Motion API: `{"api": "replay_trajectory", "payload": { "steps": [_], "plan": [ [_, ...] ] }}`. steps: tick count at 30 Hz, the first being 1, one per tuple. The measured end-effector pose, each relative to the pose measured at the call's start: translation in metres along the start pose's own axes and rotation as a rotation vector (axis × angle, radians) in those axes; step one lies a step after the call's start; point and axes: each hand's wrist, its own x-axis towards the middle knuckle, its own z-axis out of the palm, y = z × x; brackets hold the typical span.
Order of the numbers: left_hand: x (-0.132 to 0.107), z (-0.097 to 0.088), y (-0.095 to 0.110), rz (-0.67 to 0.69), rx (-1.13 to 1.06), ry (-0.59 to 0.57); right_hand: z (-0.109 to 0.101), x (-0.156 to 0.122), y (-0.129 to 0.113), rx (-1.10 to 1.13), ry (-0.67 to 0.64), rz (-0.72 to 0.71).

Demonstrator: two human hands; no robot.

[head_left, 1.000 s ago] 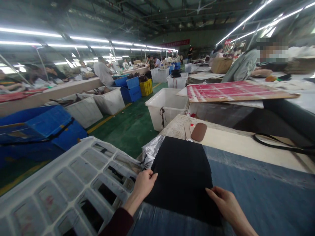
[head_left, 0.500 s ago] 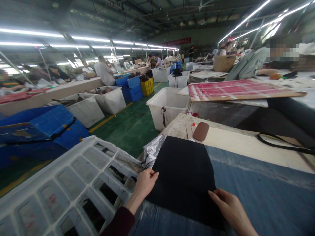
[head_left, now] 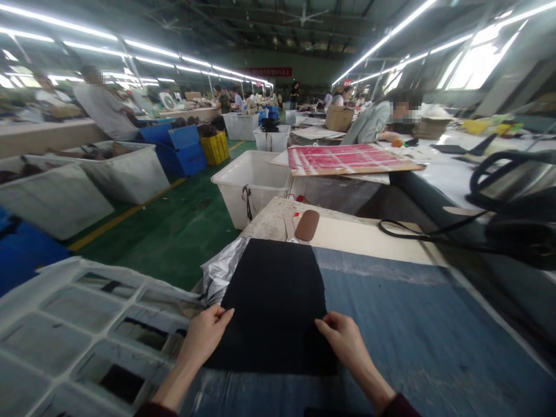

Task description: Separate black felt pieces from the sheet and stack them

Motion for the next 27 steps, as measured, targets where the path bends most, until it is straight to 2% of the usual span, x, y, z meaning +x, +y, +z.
{"api": "replay_trajectory", "payload": {
  "steps": [12, 18, 22, 24, 27],
  "plan": [
    [0.000, -0.001, 0.002, -0.028, 0.022, -0.013, -0.003, -0.003, -0.008, -0.029, 0.012, 0.009],
    [0.000, -0.004, 0.015, 0.003, 0.233, 0.023, -0.002, -0.003, -0.010, -0.026, 0.038, -0.015],
    [-0.012, -0.014, 0.023, -0.027, 0.364, 0.046, -0.007, -0.004, -0.011, -0.005, 0.017, -0.009],
    [-0.020, -0.021, 0.025, -0.029, 0.490, 0.137, -0.014, -0.009, -0.009, 0.017, -0.003, -0.001],
    [-0.038, -0.031, 0.029, 0.062, 0.547, 0.250, -0.030, -0.033, -0.010, 0.029, 0.009, -0.013]
  ]
}}
